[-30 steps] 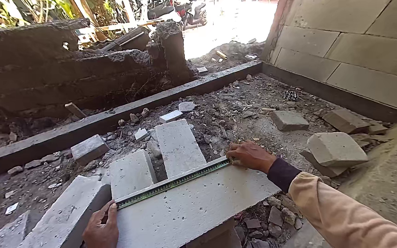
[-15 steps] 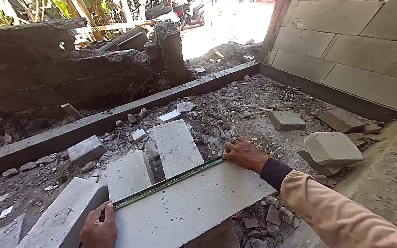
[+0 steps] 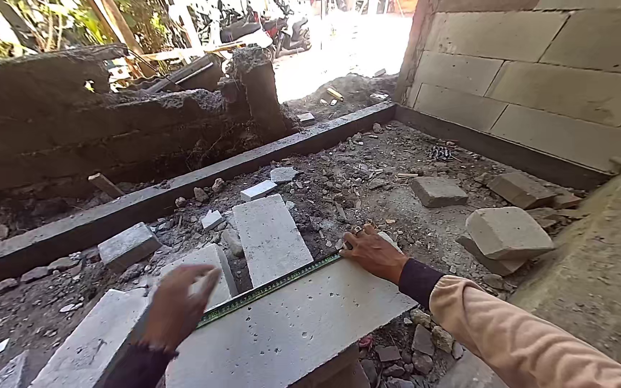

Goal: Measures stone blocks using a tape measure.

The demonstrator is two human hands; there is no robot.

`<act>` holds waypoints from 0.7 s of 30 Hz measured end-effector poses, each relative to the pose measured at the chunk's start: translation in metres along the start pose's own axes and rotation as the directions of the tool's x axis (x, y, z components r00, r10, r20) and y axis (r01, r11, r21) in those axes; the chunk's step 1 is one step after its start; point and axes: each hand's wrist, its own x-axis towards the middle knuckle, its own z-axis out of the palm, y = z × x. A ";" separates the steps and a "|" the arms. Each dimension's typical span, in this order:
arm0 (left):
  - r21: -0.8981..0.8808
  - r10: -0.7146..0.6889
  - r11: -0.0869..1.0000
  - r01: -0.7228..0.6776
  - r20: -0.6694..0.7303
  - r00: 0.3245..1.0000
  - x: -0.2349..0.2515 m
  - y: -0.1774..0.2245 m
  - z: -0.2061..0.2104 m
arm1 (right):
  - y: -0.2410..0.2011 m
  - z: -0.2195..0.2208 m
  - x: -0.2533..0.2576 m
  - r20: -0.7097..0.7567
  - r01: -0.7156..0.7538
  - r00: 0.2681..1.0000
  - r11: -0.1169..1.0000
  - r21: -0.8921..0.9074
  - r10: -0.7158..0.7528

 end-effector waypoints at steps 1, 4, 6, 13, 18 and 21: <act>-0.041 0.030 0.999 -0.022 0.214 0.976 0.028 0.024 -0.002 | -0.001 0.000 -0.001 -0.008 -0.007 1.000 1.000 0.011 0.007; -0.084 0.072 0.996 -0.025 0.623 0.779 0.091 0.082 0.032 | -0.002 0.005 -0.002 -0.028 -0.029 0.999 0.999 0.037 0.030; -0.054 0.058 0.998 -0.027 0.726 0.685 0.114 0.102 0.073 | -0.002 0.010 -0.001 -0.035 -0.037 0.999 0.998 0.052 0.038; -0.119 -0.171 0.908 0.401 0.769 0.616 0.118 0.142 0.169 | 0.002 0.008 0.001 -0.001 -0.059 0.998 0.989 0.135 0.060; -0.131 -0.230 0.881 0.454 0.721 0.654 0.100 0.144 0.180 | 0.001 0.004 0.000 -0.007 -0.056 0.998 0.984 0.170 0.058; -0.082 -0.248 0.910 0.406 0.677 0.693 0.094 0.143 0.189 | 0.002 0.007 -0.003 -0.008 -0.046 0.999 0.988 0.147 0.048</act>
